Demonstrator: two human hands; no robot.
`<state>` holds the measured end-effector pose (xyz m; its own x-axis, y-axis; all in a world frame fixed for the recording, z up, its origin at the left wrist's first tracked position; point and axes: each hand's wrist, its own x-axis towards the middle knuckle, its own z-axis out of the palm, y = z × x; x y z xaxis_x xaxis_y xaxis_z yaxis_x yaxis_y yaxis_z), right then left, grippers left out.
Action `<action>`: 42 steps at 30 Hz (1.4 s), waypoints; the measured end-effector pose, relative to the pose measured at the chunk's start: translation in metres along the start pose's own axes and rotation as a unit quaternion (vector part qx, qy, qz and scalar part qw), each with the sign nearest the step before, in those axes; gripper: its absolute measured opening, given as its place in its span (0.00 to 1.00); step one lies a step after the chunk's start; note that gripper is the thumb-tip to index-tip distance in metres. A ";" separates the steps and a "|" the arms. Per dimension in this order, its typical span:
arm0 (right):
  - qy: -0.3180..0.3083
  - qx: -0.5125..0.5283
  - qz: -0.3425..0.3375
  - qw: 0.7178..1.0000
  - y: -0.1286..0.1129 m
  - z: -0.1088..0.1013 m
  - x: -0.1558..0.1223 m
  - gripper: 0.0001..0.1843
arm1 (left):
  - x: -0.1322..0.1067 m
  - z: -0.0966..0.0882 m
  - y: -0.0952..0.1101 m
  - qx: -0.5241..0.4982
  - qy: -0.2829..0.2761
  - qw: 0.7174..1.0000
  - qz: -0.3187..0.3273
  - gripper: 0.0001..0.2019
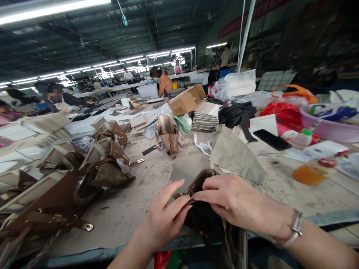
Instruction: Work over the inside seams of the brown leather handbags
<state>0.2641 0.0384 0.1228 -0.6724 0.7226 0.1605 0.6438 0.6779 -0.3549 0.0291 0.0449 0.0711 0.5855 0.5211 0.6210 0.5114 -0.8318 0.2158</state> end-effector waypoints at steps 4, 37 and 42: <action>-0.006 -0.009 0.004 1.000 -0.001 0.000 0.002 0.16 | 0.003 0.001 0.000 -0.001 0.001 1.000 0.005 0.13; -0.010 -0.010 0.013 1.000 0.000 0.004 0.005 0.10 | 0.006 0.003 -0.005 -0.090 -0.070 0.993 -0.017 0.12; -0.010 -0.002 0.018 1.000 0.000 0.005 0.005 0.10 | 0.008 0.004 -0.005 -0.085 -0.073 0.994 -0.011 0.12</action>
<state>0.2594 0.0414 0.1189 -0.6551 0.7444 0.1297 0.6700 0.6516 -0.3557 0.0337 0.0545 0.0723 0.6664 0.5518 0.5014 0.4187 -0.8334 0.3608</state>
